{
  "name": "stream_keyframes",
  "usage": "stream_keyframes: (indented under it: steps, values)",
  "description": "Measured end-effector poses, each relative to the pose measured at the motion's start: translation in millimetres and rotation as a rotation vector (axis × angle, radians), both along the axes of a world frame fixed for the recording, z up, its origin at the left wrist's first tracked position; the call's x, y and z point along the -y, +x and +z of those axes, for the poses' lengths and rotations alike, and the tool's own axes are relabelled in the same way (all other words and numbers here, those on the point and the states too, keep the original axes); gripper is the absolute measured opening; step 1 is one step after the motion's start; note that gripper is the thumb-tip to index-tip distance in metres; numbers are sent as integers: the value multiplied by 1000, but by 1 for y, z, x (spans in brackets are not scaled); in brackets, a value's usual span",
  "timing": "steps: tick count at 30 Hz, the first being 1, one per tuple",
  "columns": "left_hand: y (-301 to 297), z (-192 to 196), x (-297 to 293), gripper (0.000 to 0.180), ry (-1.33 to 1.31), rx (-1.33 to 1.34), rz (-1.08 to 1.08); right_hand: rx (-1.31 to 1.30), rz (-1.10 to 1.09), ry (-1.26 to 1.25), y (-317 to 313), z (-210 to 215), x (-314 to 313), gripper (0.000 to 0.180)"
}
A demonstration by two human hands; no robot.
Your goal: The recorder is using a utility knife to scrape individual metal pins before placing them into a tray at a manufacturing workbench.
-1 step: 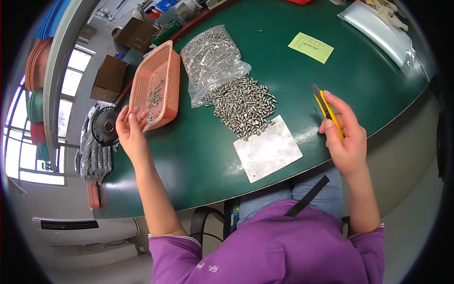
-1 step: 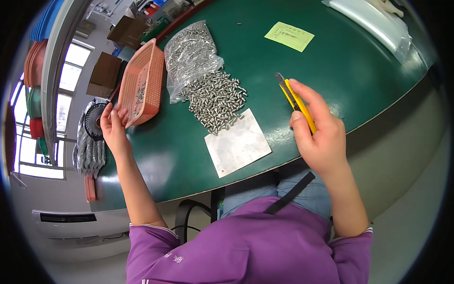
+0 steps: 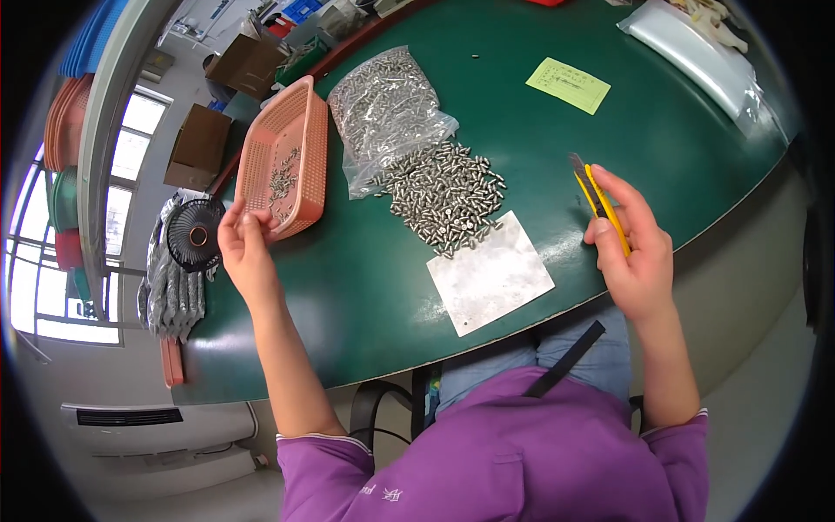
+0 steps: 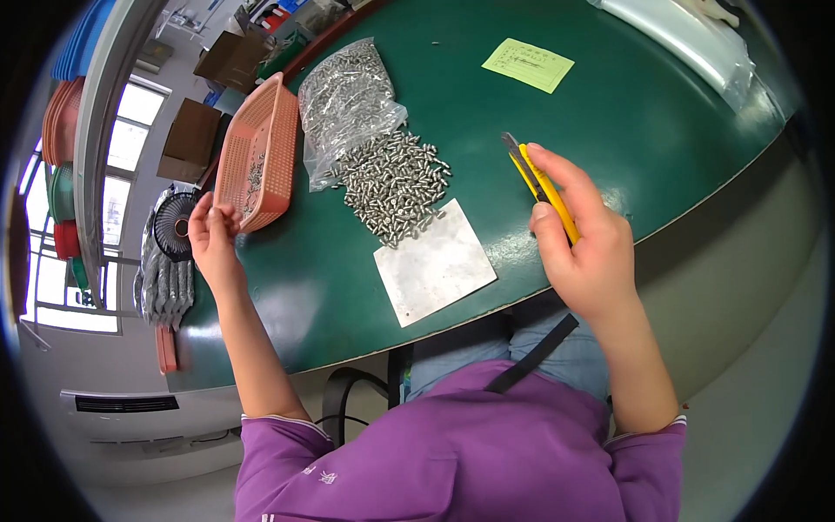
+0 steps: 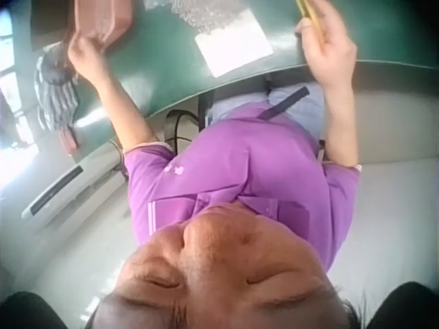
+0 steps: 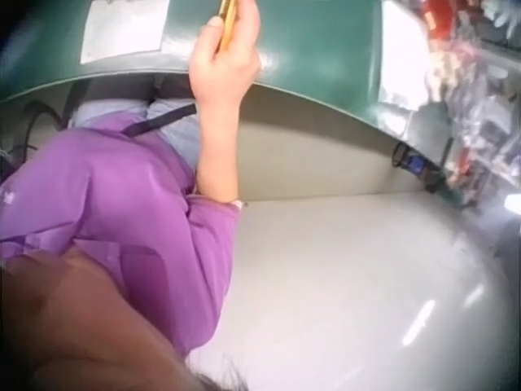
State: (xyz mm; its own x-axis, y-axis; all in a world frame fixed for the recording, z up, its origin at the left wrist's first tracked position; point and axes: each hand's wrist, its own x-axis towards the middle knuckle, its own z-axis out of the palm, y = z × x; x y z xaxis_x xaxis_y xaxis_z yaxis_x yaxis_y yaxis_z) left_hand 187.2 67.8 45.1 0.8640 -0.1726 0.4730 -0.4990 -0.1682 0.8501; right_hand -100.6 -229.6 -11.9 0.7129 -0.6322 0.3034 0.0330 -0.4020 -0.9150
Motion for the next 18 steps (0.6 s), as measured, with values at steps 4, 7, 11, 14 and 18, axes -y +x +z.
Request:
stream_keyframes:
  steps: [4, 7, 11, 14, 18]
  values:
    - [-56, -17, 29, 15, 179, -159, -218, 25, -1, -38, 1, -4, 2, 44]
    - [-89, -32, 48, 21, 578, 80, -252, 34, 0, -37, 1, -4, 2, 44]
    - [-101, -36, 66, 24, 722, 188, -324, 31, -5, -40, 2, -3, 1, 44]
    - [-93, -41, 72, 20, 763, 236, -325, 45, -3, -48, 2, -5, 2, 44]
    - [-89, -39, 76, 13, 800, 304, -355, 34, -2, -40, 1, -6, 3, 43]
